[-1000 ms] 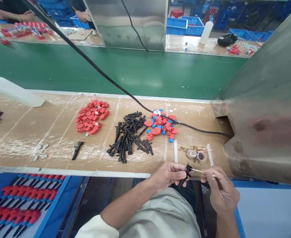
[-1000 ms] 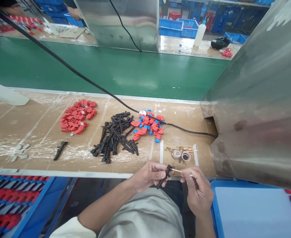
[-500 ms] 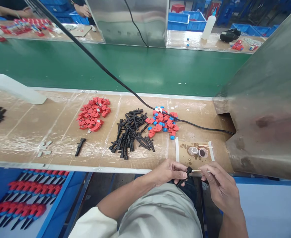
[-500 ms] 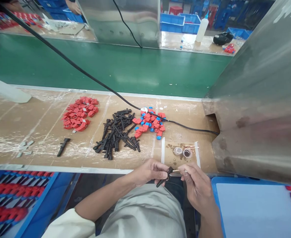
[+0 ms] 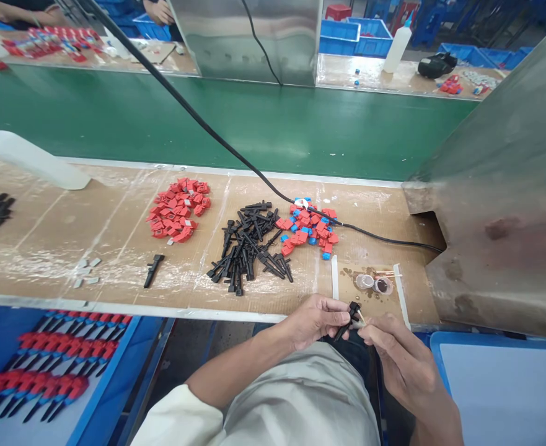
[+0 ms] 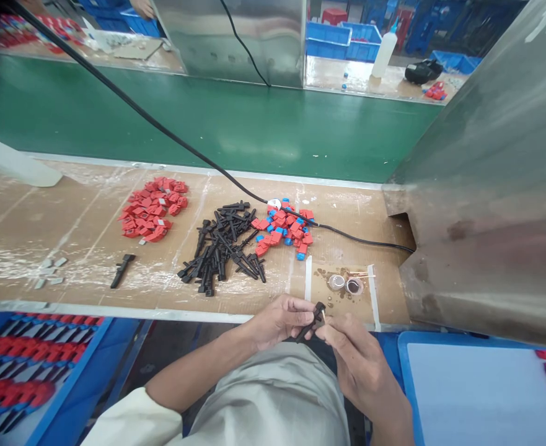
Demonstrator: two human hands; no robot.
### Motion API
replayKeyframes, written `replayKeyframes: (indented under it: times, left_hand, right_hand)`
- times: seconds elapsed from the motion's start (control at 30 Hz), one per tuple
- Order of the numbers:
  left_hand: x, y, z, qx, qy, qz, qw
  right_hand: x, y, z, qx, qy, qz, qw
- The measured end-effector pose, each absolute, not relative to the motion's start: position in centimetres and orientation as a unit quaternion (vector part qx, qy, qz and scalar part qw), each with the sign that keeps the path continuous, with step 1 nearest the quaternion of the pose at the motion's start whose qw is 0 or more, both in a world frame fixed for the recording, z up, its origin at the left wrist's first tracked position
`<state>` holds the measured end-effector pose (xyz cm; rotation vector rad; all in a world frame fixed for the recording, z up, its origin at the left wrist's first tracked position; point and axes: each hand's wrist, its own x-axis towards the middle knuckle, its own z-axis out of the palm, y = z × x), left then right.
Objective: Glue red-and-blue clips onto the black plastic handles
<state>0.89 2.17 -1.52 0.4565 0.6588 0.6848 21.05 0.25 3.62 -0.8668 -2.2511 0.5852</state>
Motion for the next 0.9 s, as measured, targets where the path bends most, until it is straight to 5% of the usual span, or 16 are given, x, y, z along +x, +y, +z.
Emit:
replayKeyframes:
  times: [0.53, 0.77, 0.9]
  left_hand:
    - [0.6, 1.4, -2.2, 0.089, 0.231, 0.317, 0.916]
    - [0.6, 1.5, -2.8, 0.056, 0.193, 0.306, 0.931]
    - [0.6, 1.6, -3.0, 0.031, 0.184, 0.313, 0.931]
  right_hand:
    - [21.9, 0.2, 2.6, -0.391, -0.619, 0.33, 0.596]
    - [23.7, 1.4, 2.2, -0.553, -0.631, 0.173, 0.515]
    - [23.6, 1.4, 2.3, -0.546, -0.635, 0.184, 0.515]
